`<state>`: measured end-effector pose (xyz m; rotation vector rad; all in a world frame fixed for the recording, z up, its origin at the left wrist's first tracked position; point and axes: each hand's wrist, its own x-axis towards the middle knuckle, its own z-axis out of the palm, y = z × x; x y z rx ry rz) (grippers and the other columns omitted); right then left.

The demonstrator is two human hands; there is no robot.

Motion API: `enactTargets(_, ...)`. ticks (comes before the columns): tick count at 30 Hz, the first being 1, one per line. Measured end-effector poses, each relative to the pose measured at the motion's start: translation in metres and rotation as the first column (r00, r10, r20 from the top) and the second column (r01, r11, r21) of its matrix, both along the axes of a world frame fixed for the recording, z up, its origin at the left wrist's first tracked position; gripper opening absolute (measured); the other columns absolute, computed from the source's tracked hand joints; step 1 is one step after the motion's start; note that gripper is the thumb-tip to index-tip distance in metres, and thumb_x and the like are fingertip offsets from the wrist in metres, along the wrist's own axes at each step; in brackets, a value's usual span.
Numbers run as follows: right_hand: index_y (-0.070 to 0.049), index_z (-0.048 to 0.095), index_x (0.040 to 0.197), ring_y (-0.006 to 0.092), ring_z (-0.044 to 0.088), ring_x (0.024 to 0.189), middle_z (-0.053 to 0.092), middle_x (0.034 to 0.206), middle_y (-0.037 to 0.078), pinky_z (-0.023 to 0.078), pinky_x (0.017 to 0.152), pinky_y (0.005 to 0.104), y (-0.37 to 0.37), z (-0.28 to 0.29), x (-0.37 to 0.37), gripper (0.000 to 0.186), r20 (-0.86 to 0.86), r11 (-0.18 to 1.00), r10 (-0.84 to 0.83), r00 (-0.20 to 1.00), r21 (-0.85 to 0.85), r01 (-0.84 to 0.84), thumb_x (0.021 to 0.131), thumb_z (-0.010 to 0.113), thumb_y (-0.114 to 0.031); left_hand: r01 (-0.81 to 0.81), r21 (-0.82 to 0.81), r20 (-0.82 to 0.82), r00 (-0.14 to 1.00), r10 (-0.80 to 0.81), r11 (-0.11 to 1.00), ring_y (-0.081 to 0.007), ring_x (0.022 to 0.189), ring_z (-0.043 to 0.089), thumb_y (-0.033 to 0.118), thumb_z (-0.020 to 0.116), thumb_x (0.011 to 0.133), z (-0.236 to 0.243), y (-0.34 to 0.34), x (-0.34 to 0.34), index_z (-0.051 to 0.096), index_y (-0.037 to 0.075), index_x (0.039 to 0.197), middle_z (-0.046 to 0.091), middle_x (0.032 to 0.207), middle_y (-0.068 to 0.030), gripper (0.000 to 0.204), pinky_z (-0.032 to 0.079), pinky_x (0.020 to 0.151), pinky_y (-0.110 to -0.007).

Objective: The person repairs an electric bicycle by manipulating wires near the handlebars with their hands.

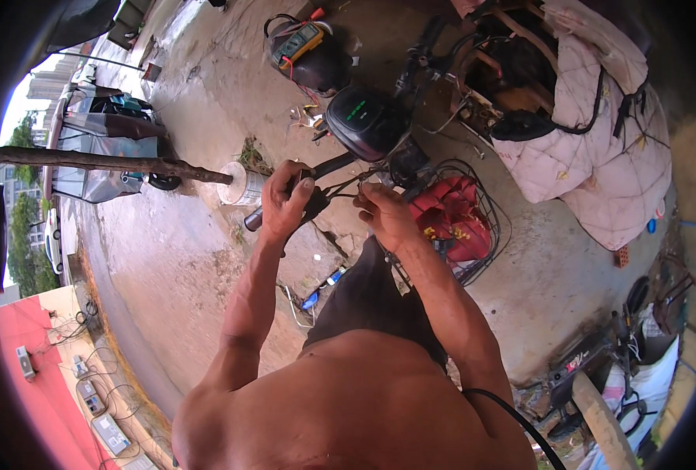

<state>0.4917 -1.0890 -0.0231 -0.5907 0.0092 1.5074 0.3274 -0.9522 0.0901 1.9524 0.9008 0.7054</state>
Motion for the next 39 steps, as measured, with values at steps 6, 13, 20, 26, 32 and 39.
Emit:
enactTargets(6,-0.016,0.069,0.1,0.0164,0.065,0.092,0.069,0.095,-0.002,0.045,0.075,0.033,-0.009,0.023,0.009,0.011,0.116,0.971,0.005,0.993,-0.239,0.023,0.094,0.072,-0.024,0.069,-0.351,0.296,0.954,0.04,0.934,-0.0096,0.074,0.055,0.028,0.062,0.093,0.0,0.006,-0.015,0.064,-0.001,0.106,0.065,0.088,-0.0037,0.031,0.044,0.068,-0.024)
enactTargets(13,-0.012,0.067,0.104,0.0115,0.065,0.085,0.067,0.092,-0.003,0.045,0.067,0.0265,0.006,0.046,0.01,0.014,0.365,0.941,0.143,0.92,-0.339,-0.012,0.094,0.072,-0.02,0.014,-0.364,0.428,0.891,0.154,0.931,-0.0105,0.071,0.057,0.029,0.06,0.093,-0.019,0.014,-0.026,0.065,0.001,0.106,0.065,0.087,-0.0051,0.031,0.042,0.064,-0.024)
enactTargets(20,-0.011,0.067,0.107,0.0143,0.066,0.089,0.068,0.096,-0.001,0.049,0.074,0.0302,0.007,0.035,0.016,0.013,0.156,0.954,0.134,0.979,-0.287,-0.085,0.095,0.068,-0.012,0.011,-0.379,0.435,0.884,0.168,0.926,-0.011,0.072,0.057,0.031,0.059,0.091,-0.018,0.013,-0.026,0.065,-0.002,0.106,0.066,0.086,-0.0056,0.037,0.042,0.065,-0.024)
enactTargets(26,-0.013,0.069,0.107,0.0177,0.065,0.098,0.07,0.102,-0.001,0.049,0.081,0.0355,0.001,0.029,0.014,0.013,-0.079,0.977,0.139,0.987,-0.15,-0.149,0.095,0.067,-0.011,-0.016,-0.376,0.434,0.88,0.192,0.927,-0.0112,0.072,0.057,0.03,0.059,0.09,-0.016,0.011,-0.025,0.065,-0.003,0.105,0.066,0.085,-0.0057,0.037,0.043,0.065,-0.024)
enactTargets(32,-0.013,0.068,0.107,0.0186,0.066,0.099,0.07,0.104,0.001,0.049,0.081,0.0347,-0.002,0.022,0.02,0.012,-0.018,0.974,0.179,0.984,-0.137,-0.18,0.096,0.065,-0.011,0.043,-0.385,0.479,0.863,0.16,0.922,-0.0115,0.081,0.063,0.025,0.063,0.091,-0.024,0.015,-0.03,0.064,-0.003,0.106,0.067,0.101,-0.0078,0.032,0.051,0.074,-0.025)
enactTargets(39,-0.012,0.066,0.107,0.0175,0.068,0.098,0.07,0.105,0.001,0.049,0.079,0.0326,-0.016,0.008,0.015,0.011,0.028,0.975,0.175,0.984,-0.142,-0.169,0.096,0.064,-0.01,-0.021,-0.338,0.465,0.866,0.186,0.941,-0.0124,0.072,0.058,0.032,0.06,0.092,-0.023,0.013,-0.023,0.064,-0.002,0.106,0.066,0.087,-0.0081,0.037,0.044,0.066,-0.025)
